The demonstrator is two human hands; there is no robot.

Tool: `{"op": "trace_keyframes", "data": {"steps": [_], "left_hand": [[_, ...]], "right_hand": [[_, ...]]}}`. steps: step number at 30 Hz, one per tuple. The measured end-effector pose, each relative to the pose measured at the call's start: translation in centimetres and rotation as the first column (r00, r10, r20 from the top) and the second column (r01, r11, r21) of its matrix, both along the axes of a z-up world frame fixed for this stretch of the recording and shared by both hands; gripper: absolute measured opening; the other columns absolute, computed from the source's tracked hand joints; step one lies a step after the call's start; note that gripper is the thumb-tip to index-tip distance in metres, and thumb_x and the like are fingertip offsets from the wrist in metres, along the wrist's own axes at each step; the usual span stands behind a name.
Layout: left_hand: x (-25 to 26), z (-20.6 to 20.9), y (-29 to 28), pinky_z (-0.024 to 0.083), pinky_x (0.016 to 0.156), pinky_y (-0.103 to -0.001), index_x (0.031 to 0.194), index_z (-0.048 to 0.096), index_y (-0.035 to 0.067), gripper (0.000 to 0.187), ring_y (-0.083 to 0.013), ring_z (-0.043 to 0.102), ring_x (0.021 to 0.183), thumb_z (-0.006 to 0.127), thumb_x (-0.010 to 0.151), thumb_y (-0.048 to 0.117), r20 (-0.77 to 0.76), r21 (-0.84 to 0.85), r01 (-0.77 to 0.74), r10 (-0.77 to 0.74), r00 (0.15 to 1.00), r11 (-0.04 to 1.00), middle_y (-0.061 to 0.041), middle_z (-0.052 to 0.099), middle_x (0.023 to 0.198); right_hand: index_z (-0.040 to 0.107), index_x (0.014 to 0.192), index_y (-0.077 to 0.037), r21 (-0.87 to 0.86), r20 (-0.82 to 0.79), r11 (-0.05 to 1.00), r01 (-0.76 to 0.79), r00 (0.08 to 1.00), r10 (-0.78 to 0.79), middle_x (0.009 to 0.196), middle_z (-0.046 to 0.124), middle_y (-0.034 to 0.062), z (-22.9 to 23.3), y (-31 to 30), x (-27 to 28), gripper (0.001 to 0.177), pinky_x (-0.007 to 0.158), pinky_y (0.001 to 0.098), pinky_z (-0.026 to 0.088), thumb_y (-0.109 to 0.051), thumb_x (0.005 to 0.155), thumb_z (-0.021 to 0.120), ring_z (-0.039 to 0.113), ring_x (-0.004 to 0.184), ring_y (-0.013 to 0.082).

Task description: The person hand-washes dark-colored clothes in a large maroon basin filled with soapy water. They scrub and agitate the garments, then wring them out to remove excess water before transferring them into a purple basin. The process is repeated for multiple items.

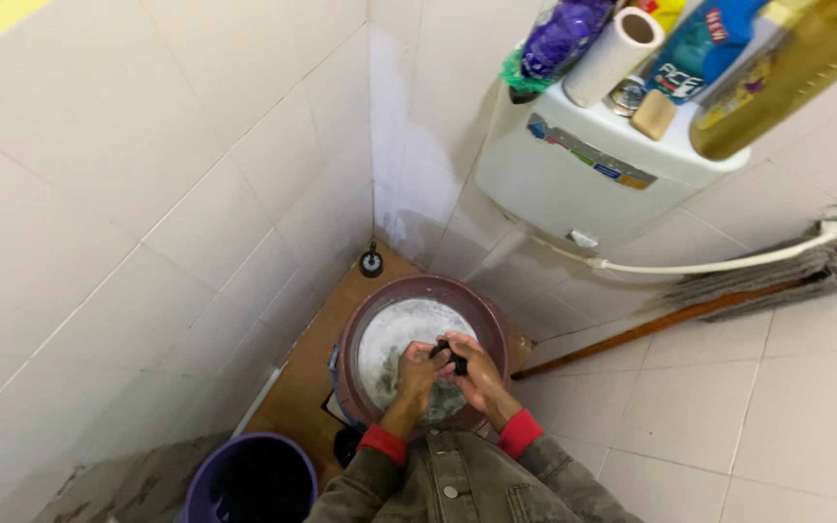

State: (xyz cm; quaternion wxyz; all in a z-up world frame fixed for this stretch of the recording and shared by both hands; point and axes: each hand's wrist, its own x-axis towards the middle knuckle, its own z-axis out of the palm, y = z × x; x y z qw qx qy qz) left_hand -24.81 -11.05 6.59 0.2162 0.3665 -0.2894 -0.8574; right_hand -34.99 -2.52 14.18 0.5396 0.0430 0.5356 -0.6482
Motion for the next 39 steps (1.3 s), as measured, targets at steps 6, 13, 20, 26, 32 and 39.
{"op": "trace_keyframes", "data": {"steps": [6, 13, 20, 26, 32, 39], "left_hand": [[-0.6, 4.0, 1.3, 0.058, 0.071, -0.038, 0.096, 0.07, 0.0, 0.02, -0.0235, 0.07, 0.08, 0.082, 0.084, 0.01, 0.356, -0.775, 0.25, 0.074, 0.932, 0.581, -0.014, 0.065, 0.092], [4.5, 4.3, -1.8, 0.059, 0.076, -0.034, 0.132, 0.061, 0.009, 0.053, -0.0171, 0.072, 0.091, 0.076, 0.088, 0.034, 0.379, -0.582, 0.443, -0.255, 0.89, 0.681, -0.008, 0.072, 0.105], [13.4, -0.1, -5.4, 0.055, 0.066, -0.03, 0.127, 0.066, 0.006, 0.047, -0.0172, 0.069, 0.081, 0.071, 0.093, 0.038, 0.442, -0.496, 0.377, -0.146, 0.885, 0.782, -0.011, 0.073, 0.095], [18.1, 1.7, -6.2, 0.057, 0.071, -0.027, 0.126, 0.065, 0.005, 0.044, -0.0132, 0.069, 0.084, 0.069, 0.095, 0.034, 0.368, -0.415, 0.143, 0.022, 0.93, 0.899, -0.006, 0.072, 0.102], [18.2, 4.3, -4.9, 0.058, 0.072, -0.028, 0.127, 0.067, 0.005, 0.041, -0.0148, 0.069, 0.085, 0.069, 0.094, 0.03, 0.405, -0.286, 0.158, -0.03, 0.914, 0.945, -0.008, 0.071, 0.103], [12.5, 6.4, -2.1, 0.06, 0.077, -0.036, 0.132, 0.065, 0.005, 0.049, -0.0207, 0.07, 0.092, 0.068, 0.095, 0.037, 0.158, -0.189, 0.16, -0.131, 0.979, 0.969, -0.013, 0.072, 0.113]], "right_hand": [[0.064, 0.131, -0.012, 0.028, -0.049, 0.994, -0.106, 0.993, 0.107, 0.113, 0.066, 0.0014, 6.2, 0.2, 1.0, 0.034, 0.076, 0.0316, 0.051, -0.029, 0.103, 0.054, 0.062, 0.092, 0.0093], [0.062, 0.122, 0.002, -0.019, 0.016, 0.997, 0.074, 0.997, -0.074, 0.092, 0.064, 0.0053, -1.4, 2.7, -1.3, 0.023, 0.064, 0.0272, 0.05, -0.008, 0.104, 0.054, 0.058, 0.073, 0.0127], [0.06, 0.114, -0.005, 0.061, 0.049, 0.984, 0.168, 0.984, -0.171, 0.079, 0.06, 0.0023, -9.7, 3.1, -4.4, 0.026, 0.042, 0.0237, 0.036, 0.003, 0.102, 0.039, 0.048, 0.055, 0.0084], [0.046, 0.078, -0.022, -0.133, 0.203, 0.977, 0.165, 0.97, -0.136, 0.056, 0.037, -0.0073, -11.4, 0.5, -4.9, 0.033, 0.036, 0.0286, 0.016, -0.021, 0.11, 0.042, 0.028, 0.041, 0.008], [0.048, 0.068, -0.016, -0.118, 0.486, 0.965, 0.235, 0.861, -0.15, 0.051, 0.031, -0.0026, -8.3, 0.2, -2.5, 0.05, 0.042, 0.031, 0.029, -0.058, 0.095, 0.044, 0.033, 0.044, 0.0135], [0.064, 0.128, 0.006, -0.179, 0.279, 0.974, 0.141, 0.956, -0.087, 0.059, 0.043, -0.0013, -0.6, -2.0, 0.1, 0.034, 0.074, 0.034, 0.052, -0.008, 0.102, 0.048, 0.058, 0.072, 0.0151]]}}
